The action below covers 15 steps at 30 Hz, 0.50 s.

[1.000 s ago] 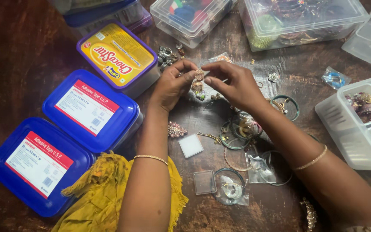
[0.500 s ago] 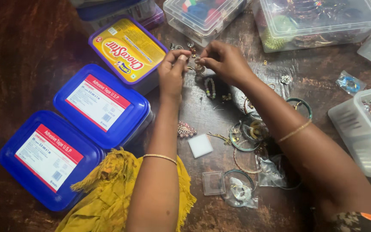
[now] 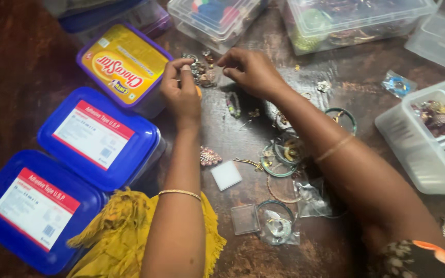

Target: The person sorts various items of jewelry on a table, placing them into a divided plastic storage container. The person handles earrings, bangles, and necklaces, placing some into the container and leaving others on the table surface.

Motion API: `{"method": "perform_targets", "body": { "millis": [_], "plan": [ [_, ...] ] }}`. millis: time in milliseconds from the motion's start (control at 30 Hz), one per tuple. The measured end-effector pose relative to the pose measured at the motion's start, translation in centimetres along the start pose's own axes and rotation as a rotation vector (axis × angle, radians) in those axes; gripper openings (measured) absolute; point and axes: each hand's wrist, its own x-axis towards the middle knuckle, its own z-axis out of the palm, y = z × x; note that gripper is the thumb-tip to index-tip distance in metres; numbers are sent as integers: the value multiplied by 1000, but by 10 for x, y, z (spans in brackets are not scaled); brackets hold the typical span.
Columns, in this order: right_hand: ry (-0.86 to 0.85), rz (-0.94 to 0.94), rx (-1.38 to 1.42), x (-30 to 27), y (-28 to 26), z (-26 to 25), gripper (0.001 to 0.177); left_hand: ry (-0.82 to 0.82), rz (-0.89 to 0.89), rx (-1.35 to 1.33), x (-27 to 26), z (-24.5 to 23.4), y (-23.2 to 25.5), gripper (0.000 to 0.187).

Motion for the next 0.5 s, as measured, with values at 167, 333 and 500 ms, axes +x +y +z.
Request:
{"method": "perform_targets", "body": {
  "millis": [167,333,500],
  "plan": [
    [172,39,-472,-67,3,-87,15,-117,172,32,-4,7,7,15],
    [248,164,-721,-122,22,-132,10,-239,70,111,-15,25,18,14],
    [153,411,-637,-128,44,-128,15,-371,13,113,-22,29,23,14]
  ]
}}
